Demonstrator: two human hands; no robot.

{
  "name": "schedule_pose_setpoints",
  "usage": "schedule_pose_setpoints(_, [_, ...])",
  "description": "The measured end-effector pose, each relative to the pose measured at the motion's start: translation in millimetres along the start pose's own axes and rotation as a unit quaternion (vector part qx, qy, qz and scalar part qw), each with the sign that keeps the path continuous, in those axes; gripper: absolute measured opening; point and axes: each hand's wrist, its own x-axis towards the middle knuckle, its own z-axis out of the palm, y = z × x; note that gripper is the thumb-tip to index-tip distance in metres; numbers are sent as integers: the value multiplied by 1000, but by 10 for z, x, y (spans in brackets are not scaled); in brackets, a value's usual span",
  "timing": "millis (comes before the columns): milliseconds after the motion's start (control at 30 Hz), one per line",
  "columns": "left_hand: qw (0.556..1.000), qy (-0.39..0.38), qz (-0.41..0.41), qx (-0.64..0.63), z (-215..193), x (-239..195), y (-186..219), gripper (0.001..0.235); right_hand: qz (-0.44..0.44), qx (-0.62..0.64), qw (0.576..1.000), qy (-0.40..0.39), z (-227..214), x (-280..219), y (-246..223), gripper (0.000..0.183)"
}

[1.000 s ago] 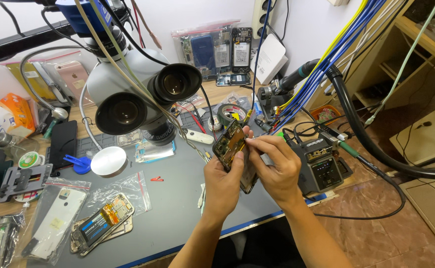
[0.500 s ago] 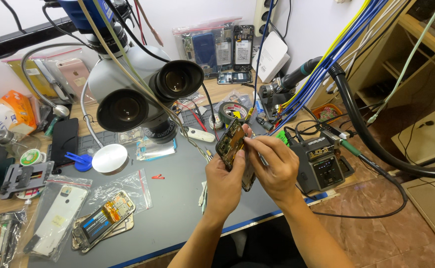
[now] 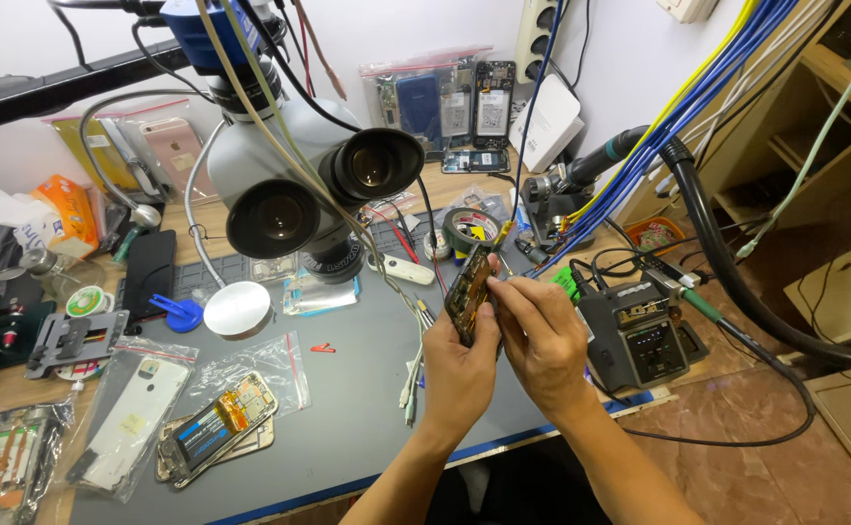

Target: The person handles a smartphone chassis and battery, then uses a small metal tool to pry and separate components on the phone's internal assembly. The person turns the device over and continues prying at different edges while working at a cluttered electronics workbench.

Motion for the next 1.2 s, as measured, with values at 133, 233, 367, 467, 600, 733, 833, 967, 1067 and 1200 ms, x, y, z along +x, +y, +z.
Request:
schedule_pose_setpoints(133, [998,-25,23,-58,-21,14,-12,42,2,2,1000,-9,30,22,-3,20])
schedule_pose_setpoints(233, [994,-3,68,-86,-37,29,-77,34,-27,-22,997,73,71,98,-9,18])
schedule_pose_setpoints(367, [992,-16,74,-104,-30,34,-67,36,-36,-47,996,71,62,119,12,18])
schedule_pose_setpoints(467, [992,-19,78,-102,-21,37,-81,37,-36,-52,995,74,53,133,32,18])
schedule_pose_setpoints(600, [992,-19,82,-96,-9,28,-44,37,-35,-47,996,71,4,134,45,18])
schedule_pose_setpoints(733, [992,-16,84,-97,7,30,-96,37,-35,-46,996,71,2,119,57,19])
schedule_pose_setpoints(833, [996,-11,38,-75,24,32,-140,37,-32,-36,997,69,6,119,61,19])
schedule_pose_setpoints(967, [990,-9,77,-118,42,54,-73,35,-30,-66,995,62,35,82,79,21])
schedule_pose_setpoints(1067, [992,-11,61,-111,45,106,-94,35,-27,-90,994,59,18,95,80,23])
schedule_pose_setpoints(1200, [984,-2,69,-163,113,88,-104,34,-10,-92,994,53,-21,100,23,21])
